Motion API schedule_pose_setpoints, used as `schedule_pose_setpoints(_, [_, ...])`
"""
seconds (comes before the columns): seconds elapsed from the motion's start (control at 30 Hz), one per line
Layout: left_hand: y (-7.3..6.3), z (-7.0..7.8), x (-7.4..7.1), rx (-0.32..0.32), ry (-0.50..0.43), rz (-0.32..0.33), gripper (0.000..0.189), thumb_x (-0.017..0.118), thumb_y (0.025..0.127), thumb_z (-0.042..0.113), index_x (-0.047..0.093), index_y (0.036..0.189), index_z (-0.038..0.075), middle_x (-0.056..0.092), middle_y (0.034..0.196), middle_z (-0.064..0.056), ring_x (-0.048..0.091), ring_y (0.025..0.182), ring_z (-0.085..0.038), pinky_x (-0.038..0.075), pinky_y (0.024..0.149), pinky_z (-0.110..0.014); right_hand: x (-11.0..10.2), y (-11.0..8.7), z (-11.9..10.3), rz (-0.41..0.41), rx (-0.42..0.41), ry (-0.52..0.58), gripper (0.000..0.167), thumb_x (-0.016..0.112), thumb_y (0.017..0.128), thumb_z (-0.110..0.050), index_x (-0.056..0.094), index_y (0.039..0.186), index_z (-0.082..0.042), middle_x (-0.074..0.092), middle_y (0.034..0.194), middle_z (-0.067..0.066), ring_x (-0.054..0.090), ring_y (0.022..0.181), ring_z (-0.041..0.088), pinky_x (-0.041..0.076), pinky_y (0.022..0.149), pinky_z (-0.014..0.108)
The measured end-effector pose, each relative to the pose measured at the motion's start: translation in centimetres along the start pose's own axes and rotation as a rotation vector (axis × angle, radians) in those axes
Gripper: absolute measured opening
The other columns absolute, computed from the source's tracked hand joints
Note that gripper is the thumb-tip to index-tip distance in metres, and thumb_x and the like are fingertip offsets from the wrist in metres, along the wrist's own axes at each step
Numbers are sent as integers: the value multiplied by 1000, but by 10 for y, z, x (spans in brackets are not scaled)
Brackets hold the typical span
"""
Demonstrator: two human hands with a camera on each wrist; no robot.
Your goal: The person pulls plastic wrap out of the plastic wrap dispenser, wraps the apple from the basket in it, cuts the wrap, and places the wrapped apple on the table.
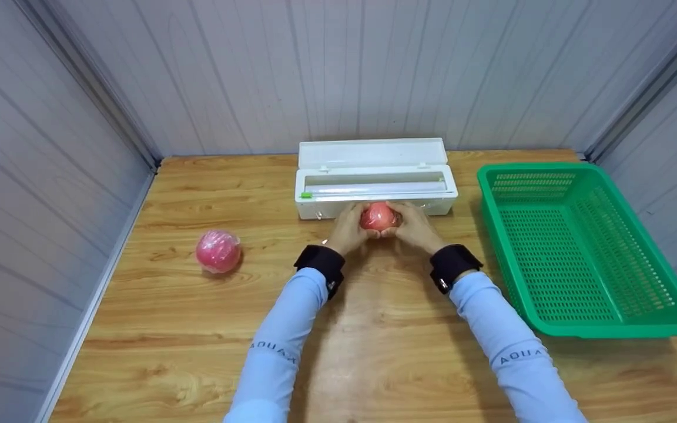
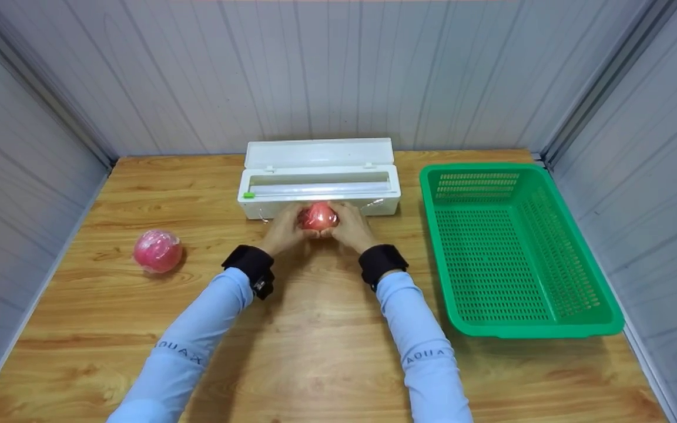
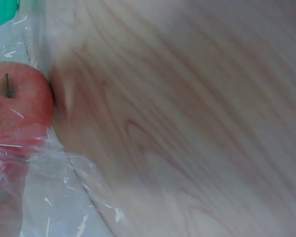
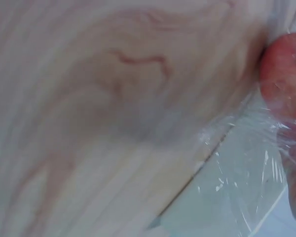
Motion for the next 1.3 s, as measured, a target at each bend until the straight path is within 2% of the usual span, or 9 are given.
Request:
schedule_pose_setpoints(0.17, [2,1,-2,-46,-30,-18,64,78,70,15,51,126,-2,49,116,-20,48,109,-29,42,97,-35,-4,5,0,-24,-17,-16,67,78,69,-11,49,127,7,54,122,27,50,114,38,39,100,47])
schedule_pose_setpoints(0.3, [3,2,-3,-63,0,-20,64,77,71,14,52,127,-2,52,115,-20,49,108,-29,42,96,-35,-5,7,-1,-28,-16,-4,64,77,70,-9,50,126,6,55,122,26,52,112,37,42,97,46])
schedule_pose_setpoints(0.4, [6,3,-5,-69,25,-43,63,77,71,14,52,127,-2,53,115,-21,50,108,-29,42,97,-35,-6,7,-2,-34,13,27,63,76,70,-8,50,127,4,56,122,24,55,110,35,45,94,44])
schedule_pose_setpoints(0.57, [9,3,-8,-91,40,-93,60,75,73,12,51,127,-2,55,116,-20,51,108,-28,43,97,-33,-7,10,-4,-99,53,131,61,70,73,-1,48,129,4,55,123,24,56,109,35,46,94,43])
schedule_pose_setpoints(0.73, [11,6,-12,-100,44,-108,60,75,74,14,52,126,-2,57,115,-19,50,108,-28,42,97,-34,-11,12,-6,-101,89,110,57,72,72,-5,50,123,7,55,121,25,53,110,36,43,96,44])
schedule_pose_setpoints(0.87, [14,9,-14,-111,17,-129,58,74,73,10,52,126,-2,57,115,-18,50,109,-28,42,97,-34,-14,15,-8,-110,101,100,55,72,73,-7,50,121,9,56,119,26,52,112,36,41,98,44])
schedule_pose_setpoints(1.03, [19,13,-19,-144,-42,-165,56,73,71,2,55,124,3,60,117,-16,55,109,-26,45,96,-31,-13,21,-12,-152,120,168,50,70,74,-3,53,120,9,58,117,25,54,108,34,42,96,43])
schedule_pose_setpoints(1.17, [19,13,-19,-173,-76,-172,53,72,71,-1,57,122,5,61,116,-15,56,109,-25,46,95,-32,-13,22,-12,-189,133,214,49,69,75,-1,53,120,10,57,116,26,54,106,35,44,95,43])
schedule_pose_setpoints(1.3, [19,15,-16,-167,-58,-175,54,73,72,2,57,123,4,61,115,-14,57,107,-24,47,93,-30,-15,20,-9,-194,129,200,50,70,74,-2,53,119,10,58,115,27,55,104,35,45,94,42])
Point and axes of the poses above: each hand's wrist, its own y-axis towards the middle knuckle, its own x-axis out of the palm, z = x × y, the point moved 1 cm from there along y, towards the middle knuckle
